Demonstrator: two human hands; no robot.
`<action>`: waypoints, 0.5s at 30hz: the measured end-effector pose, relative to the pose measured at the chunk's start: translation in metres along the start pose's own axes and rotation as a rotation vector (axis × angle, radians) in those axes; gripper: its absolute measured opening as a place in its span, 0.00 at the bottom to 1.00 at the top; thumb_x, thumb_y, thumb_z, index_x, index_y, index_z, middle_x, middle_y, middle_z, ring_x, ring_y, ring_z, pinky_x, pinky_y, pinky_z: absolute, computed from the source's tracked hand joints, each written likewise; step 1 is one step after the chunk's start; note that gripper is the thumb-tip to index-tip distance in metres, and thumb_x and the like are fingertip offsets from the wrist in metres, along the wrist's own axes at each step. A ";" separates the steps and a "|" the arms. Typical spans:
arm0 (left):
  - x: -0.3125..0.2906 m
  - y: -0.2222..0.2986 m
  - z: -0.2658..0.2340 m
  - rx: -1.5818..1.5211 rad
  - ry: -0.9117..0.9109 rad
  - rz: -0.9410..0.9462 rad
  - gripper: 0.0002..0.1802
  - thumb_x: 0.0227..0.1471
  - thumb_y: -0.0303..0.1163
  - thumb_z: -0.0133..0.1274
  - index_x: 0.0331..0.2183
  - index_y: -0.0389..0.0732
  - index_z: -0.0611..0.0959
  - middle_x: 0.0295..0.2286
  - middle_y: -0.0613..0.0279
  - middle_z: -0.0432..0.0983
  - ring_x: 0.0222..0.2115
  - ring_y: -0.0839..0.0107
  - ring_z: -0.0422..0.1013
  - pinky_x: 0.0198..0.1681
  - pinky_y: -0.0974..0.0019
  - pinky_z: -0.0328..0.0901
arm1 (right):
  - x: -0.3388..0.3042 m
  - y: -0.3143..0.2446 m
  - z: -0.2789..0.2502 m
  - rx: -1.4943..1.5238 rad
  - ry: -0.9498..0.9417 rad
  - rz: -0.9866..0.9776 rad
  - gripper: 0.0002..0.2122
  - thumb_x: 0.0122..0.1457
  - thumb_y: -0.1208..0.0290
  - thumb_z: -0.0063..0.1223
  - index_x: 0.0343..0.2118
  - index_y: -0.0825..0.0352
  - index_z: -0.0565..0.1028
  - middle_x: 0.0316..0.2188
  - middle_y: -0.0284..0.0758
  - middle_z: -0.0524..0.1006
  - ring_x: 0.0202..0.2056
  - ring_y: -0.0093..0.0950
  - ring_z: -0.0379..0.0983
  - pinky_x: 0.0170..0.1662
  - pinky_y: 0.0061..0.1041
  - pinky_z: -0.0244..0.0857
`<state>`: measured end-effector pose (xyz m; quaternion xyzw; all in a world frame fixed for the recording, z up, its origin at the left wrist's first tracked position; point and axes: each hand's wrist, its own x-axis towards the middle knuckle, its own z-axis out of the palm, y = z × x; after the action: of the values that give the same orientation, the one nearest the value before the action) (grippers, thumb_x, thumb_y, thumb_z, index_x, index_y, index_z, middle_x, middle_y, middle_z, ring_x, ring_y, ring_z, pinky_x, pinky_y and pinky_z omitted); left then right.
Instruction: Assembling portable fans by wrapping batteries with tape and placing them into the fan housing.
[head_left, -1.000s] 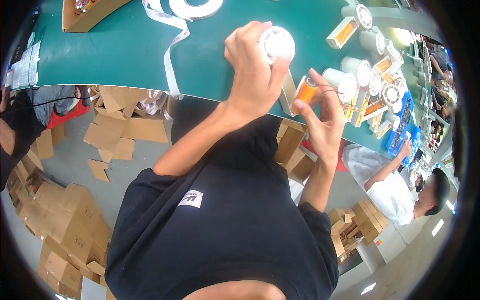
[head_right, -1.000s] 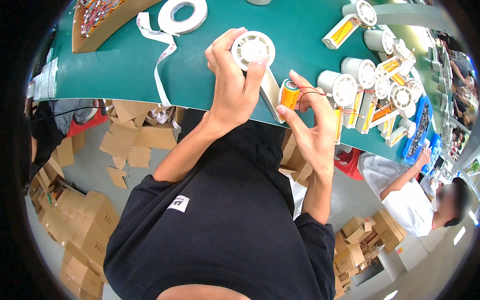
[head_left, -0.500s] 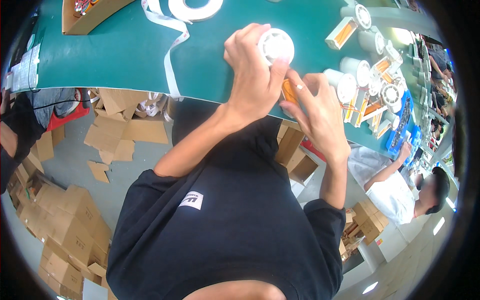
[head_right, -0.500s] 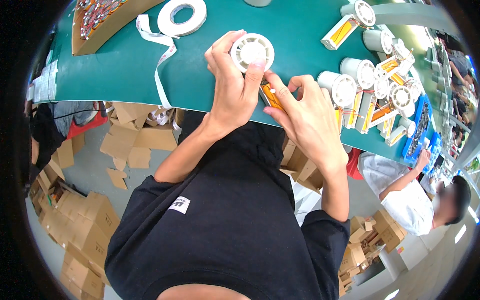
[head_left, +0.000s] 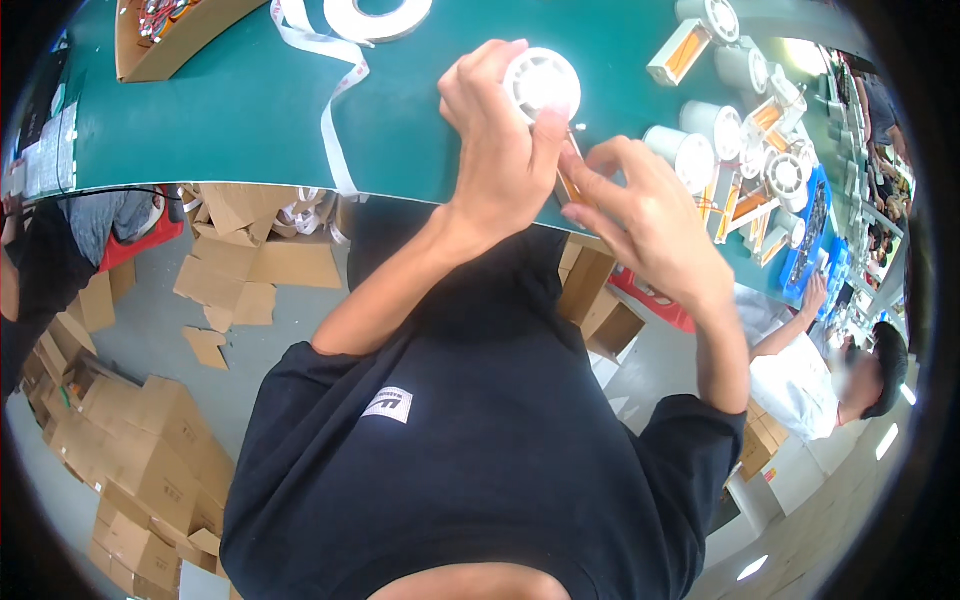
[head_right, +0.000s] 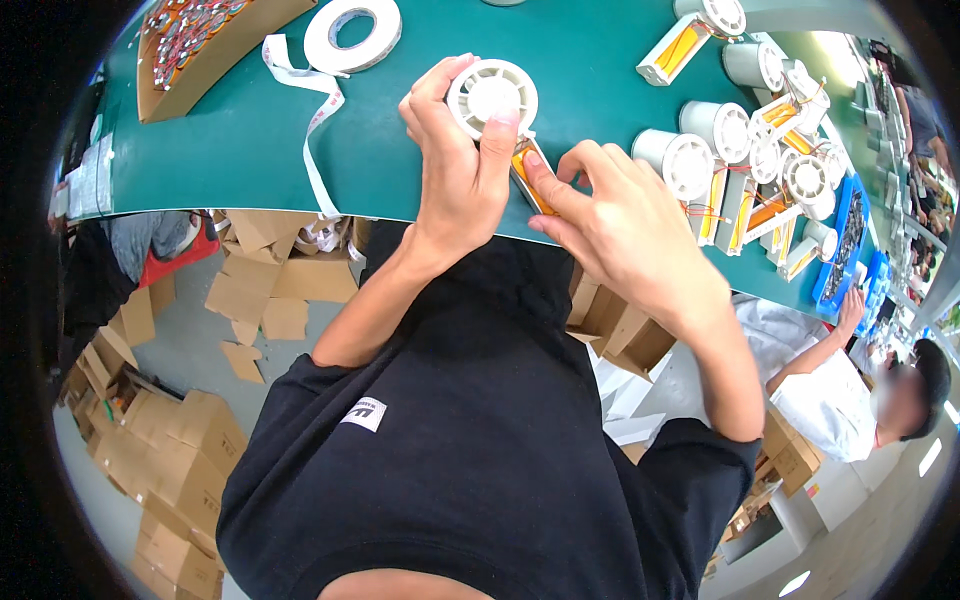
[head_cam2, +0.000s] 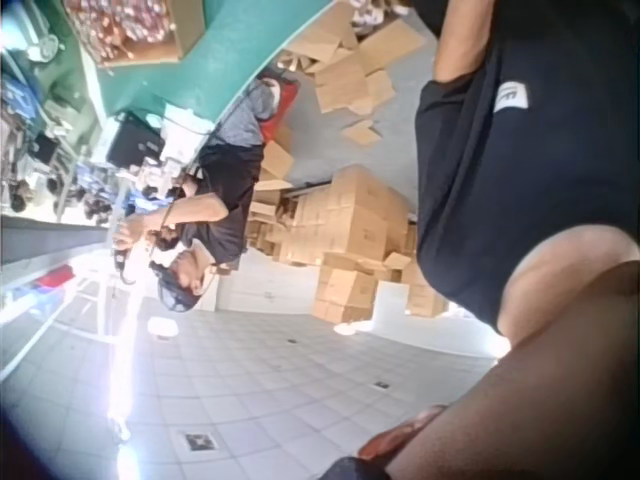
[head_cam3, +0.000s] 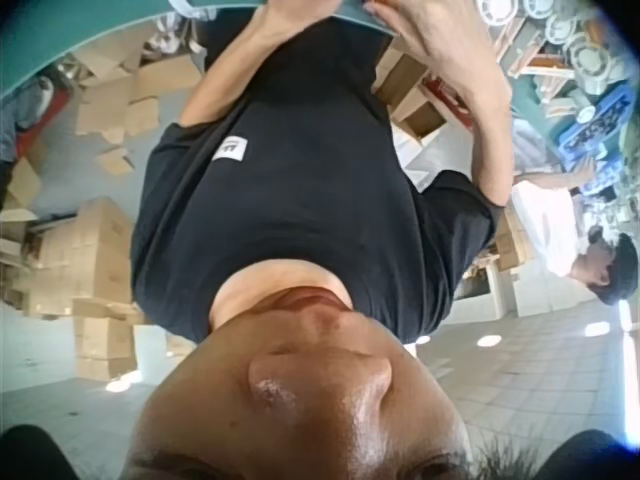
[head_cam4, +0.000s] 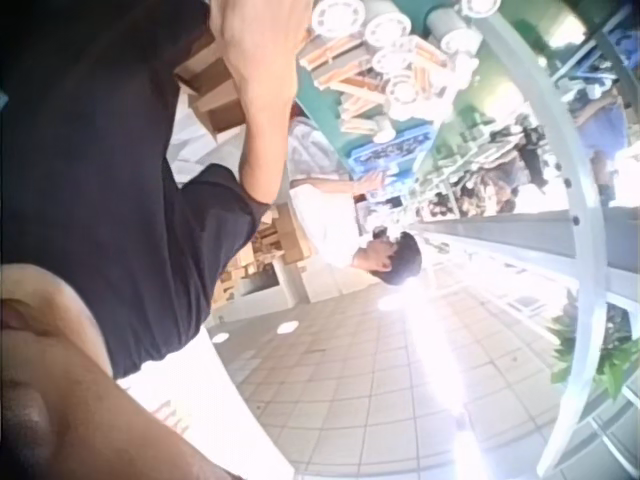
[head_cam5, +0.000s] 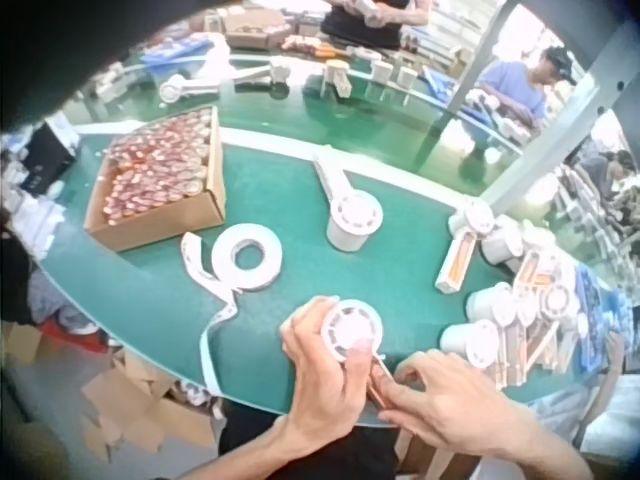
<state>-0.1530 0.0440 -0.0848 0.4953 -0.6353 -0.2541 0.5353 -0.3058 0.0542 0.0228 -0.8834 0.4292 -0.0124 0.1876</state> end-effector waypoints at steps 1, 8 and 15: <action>0.000 0.000 0.000 -0.002 -0.006 0.002 0.26 0.55 0.30 0.47 0.51 0.29 0.59 0.49 0.45 0.56 0.48 0.56 0.52 0.54 0.56 0.47 | 0.001 0.002 -0.006 0.018 -0.102 -0.006 0.17 0.51 0.69 0.57 0.46 0.63 0.74 0.33 0.36 0.71 0.32 0.36 0.69 0.34 0.32 0.64; -0.001 -0.002 -0.001 -0.006 -0.018 -0.003 0.26 0.55 0.31 0.47 0.50 0.27 0.59 0.49 0.45 0.56 0.49 0.56 0.51 0.55 0.56 0.47 | 0.013 0.005 -0.019 0.126 -0.292 0.039 0.19 0.51 0.75 0.56 0.48 0.65 0.72 0.28 0.42 0.73 0.31 0.43 0.72 0.35 0.37 0.64; 0.000 -0.001 0.002 -0.004 -0.016 0.004 0.26 0.55 0.30 0.47 0.50 0.27 0.59 0.49 0.45 0.56 0.49 0.56 0.51 0.54 0.57 0.47 | 0.006 0.004 -0.010 0.261 -0.192 0.155 0.20 0.50 0.77 0.56 0.49 0.63 0.73 0.28 0.42 0.73 0.30 0.42 0.72 0.34 0.36 0.65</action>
<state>-0.1539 0.0431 -0.0864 0.4911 -0.6400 -0.2583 0.5315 -0.3069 0.0440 0.0300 -0.8131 0.4706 0.0310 0.3413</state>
